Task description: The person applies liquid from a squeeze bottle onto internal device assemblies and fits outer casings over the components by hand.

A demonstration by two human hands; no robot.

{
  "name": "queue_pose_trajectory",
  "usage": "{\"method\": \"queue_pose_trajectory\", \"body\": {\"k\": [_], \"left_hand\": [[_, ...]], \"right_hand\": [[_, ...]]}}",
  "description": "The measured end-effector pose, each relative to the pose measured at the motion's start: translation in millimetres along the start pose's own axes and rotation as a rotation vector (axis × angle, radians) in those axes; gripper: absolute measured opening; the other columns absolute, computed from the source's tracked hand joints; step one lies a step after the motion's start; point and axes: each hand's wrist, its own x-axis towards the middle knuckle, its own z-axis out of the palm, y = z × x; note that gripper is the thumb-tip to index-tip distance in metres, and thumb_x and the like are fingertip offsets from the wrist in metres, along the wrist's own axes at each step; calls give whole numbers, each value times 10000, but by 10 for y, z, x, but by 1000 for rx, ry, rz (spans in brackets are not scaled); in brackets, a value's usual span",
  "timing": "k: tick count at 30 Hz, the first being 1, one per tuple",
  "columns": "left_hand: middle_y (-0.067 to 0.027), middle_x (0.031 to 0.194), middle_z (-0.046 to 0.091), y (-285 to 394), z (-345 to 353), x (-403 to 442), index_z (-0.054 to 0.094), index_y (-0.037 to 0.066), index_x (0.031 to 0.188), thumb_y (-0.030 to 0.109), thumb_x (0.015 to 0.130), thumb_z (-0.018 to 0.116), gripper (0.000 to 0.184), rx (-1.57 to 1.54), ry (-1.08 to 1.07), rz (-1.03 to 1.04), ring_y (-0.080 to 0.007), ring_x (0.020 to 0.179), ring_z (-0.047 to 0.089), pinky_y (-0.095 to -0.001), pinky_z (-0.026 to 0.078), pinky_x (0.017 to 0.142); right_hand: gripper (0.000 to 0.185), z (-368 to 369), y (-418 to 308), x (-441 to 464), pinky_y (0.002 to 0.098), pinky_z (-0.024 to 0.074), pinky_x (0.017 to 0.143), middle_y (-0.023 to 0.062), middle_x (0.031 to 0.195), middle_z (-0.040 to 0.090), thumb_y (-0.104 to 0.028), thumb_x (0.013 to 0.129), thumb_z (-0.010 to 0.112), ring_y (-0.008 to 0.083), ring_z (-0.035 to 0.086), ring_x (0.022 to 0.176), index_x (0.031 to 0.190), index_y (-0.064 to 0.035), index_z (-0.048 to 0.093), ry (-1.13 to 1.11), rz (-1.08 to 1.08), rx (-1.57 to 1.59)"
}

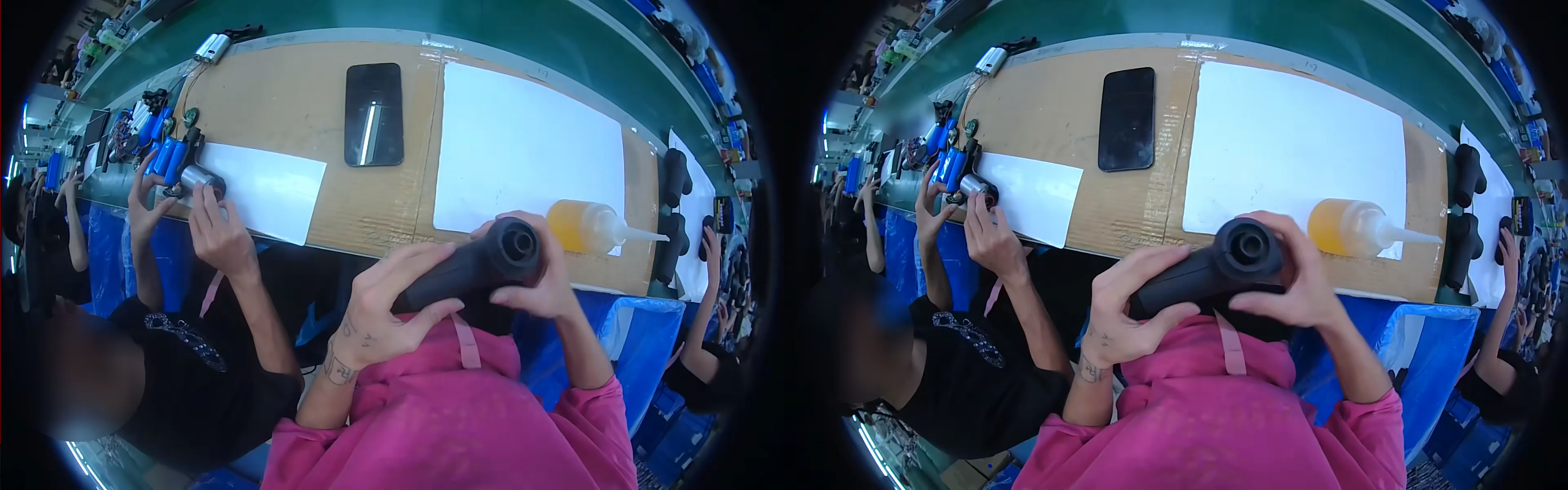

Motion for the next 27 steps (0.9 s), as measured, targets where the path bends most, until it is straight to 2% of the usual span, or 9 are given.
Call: {"method": "queue_pose_trajectory", "body": {"k": [2,5,6,10,13,18,21,27], "left_hand": [[-221,1165,707,-25,32,-45,676,-53,1238,74,727,890,568,-16,2,-23,-289,1045,723,-328,570,883],[-228,1171,702,-81,13,-100,670,-60,1238,94,737,891,570,-26,-24,6,-303,1058,716,-343,564,903],[-228,1171,702,-80,13,-115,670,-60,1238,94,737,891,570,-26,-24,-2,-303,1058,716,-343,564,903],[-236,1166,700,-115,17,-158,652,-57,1253,108,754,886,575,-27,-36,-5,-324,1077,705,-365,555,928],[-220,1186,693,-139,99,-206,667,-26,1221,57,758,873,513,-234,129,-39,-344,1029,715,-356,575,882],[-260,1153,695,-175,138,-198,639,-40,1209,101,795,861,491,-161,89,30,-318,1086,685,-375,547,934],[-267,1160,694,-139,183,-219,646,-38,1186,97,795,865,469,-122,105,36,-309,1058,691,-367,552,912],[-274,1160,694,-141,216,-205,650,-37,1171,91,784,877,466,-100,125,72,-317,1042,700,-370,564,878]], "right_hand": [[866,-10,10,-58,447,485,1059,219,1298,627,-157,651,954,322,636,1197,1369,-5,494,65,-28,-33],[810,-66,-180,83,448,495,1039,230,1253,648,-122,680,938,341,651,1169,1354,-17,502,-226,-269,-387],[810,-52,-209,78,448,495,1039,230,1253,648,-122,680,938,341,651,1169,1354,-17,502,-229,-263,-381],[731,23,-226,49,463,492,1045,237,1228,658,-95,704,921,360,644,1185,1308,-26,515,-205,-133,-328],[610,13,-209,30,474,509,1026,233,1223,662,-61,728,888,366,655,1172,1230,-26,543,-165,-253,-367],[545,42,-337,11,468,539,988,247,1195,668,-40,755,850,367,672,1144,1196,-12,531,-180,-256,-465],[554,79,-245,-18,383,589,875,208,1119,715,-17,691,862,335,731,1016,1169,-31,582,-59,-398,-553],[499,81,-199,-20,383,595,846,193,1067,726,-31,692,858,325,739,977,1118,-29,598,8,-421,-547]]}}
